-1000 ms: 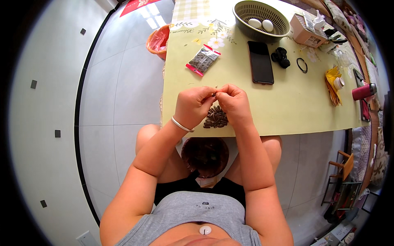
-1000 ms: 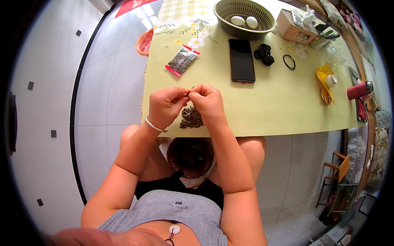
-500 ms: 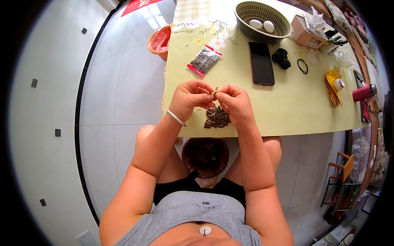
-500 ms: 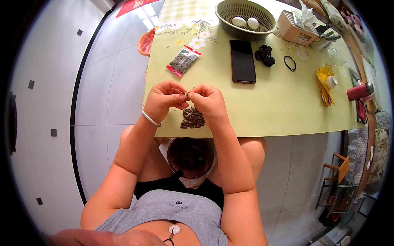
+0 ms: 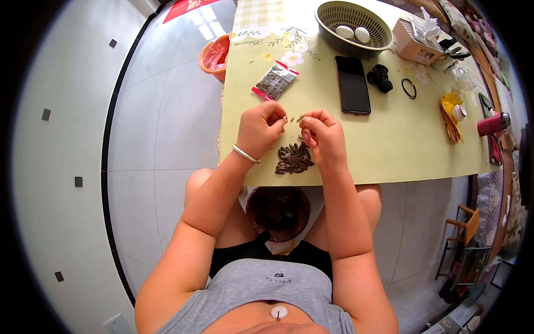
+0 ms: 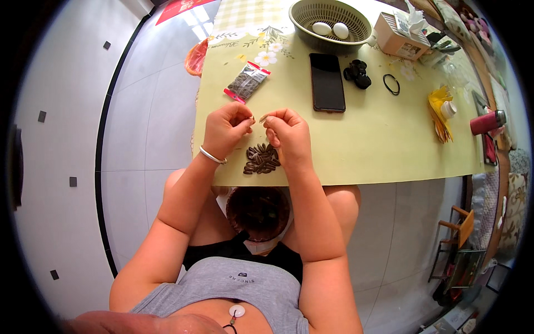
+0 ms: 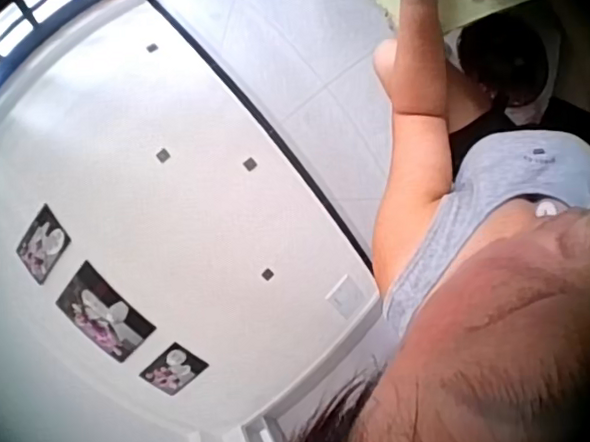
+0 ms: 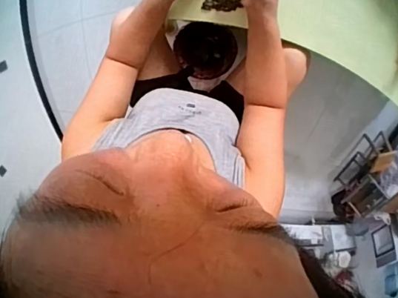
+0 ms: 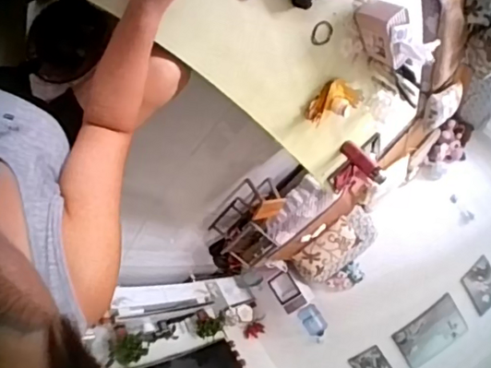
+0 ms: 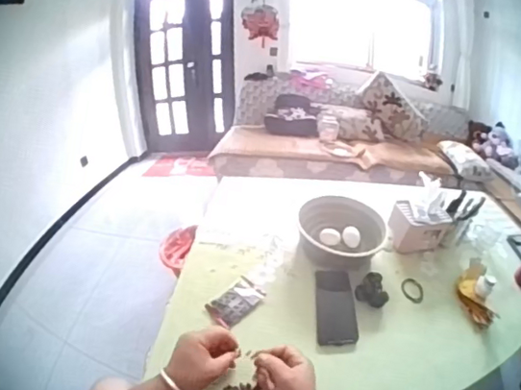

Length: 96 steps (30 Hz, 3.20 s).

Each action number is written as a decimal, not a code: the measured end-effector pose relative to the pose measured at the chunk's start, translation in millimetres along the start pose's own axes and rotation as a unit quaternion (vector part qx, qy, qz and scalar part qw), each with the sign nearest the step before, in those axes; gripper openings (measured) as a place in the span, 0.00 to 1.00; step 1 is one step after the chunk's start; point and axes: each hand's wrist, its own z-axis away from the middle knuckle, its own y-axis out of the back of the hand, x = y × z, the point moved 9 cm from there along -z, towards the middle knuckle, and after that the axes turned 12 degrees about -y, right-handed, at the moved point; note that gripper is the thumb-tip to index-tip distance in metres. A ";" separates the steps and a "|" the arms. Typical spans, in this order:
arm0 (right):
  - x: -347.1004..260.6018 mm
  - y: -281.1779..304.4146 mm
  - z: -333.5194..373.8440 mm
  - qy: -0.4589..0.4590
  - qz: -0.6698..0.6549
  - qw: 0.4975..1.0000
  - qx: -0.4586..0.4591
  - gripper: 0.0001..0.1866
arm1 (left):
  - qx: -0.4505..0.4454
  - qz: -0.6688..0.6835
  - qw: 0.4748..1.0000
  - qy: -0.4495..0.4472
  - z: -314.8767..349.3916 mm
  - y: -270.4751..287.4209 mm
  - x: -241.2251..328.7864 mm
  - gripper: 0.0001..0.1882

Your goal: The person sits on the floor and shells sunflower seeds by hand, separating the kernels from the shells. The person places the empty shells into a small bowl positioned between their legs and keeps the kernels in their hand.

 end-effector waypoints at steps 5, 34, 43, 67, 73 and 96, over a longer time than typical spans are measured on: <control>-4.6 0.3 0.5 -0.038 -0.051 0.998 0.010 0.08 | 0.019 -0.091 0.994 -0.056 1.6 4.2 16.0 0.06; -66.6 23.3 2.9 0.206 0.331 0.903 0.182 0.09 | -0.025 -0.183 0.950 -0.252 6.2 -20.7 53.2 0.04; -58.4 0.8 -5.7 0.297 0.628 0.669 0.264 0.13 | 0.072 -0.135 0.961 -0.231 9.8 14.4 48.2 0.08; 128.1 -41.5 188.2 0.177 0.785 0.588 -0.077 0.13 | 0.080 -0.102 0.968 -0.215 13.1 34.7 40.6 0.05; 133.7 -28.9 160.3 0.055 0.718 0.673 -0.172 0.12 | 0.047 -0.074 0.977 -0.193 14.4 30.7 39.5 0.04; 12.3 -20.3 26.2 0.068 0.160 0.983 0.065 0.04 | 0.006 -0.174 0.939 -0.296 33.4 13.6 63.3 0.11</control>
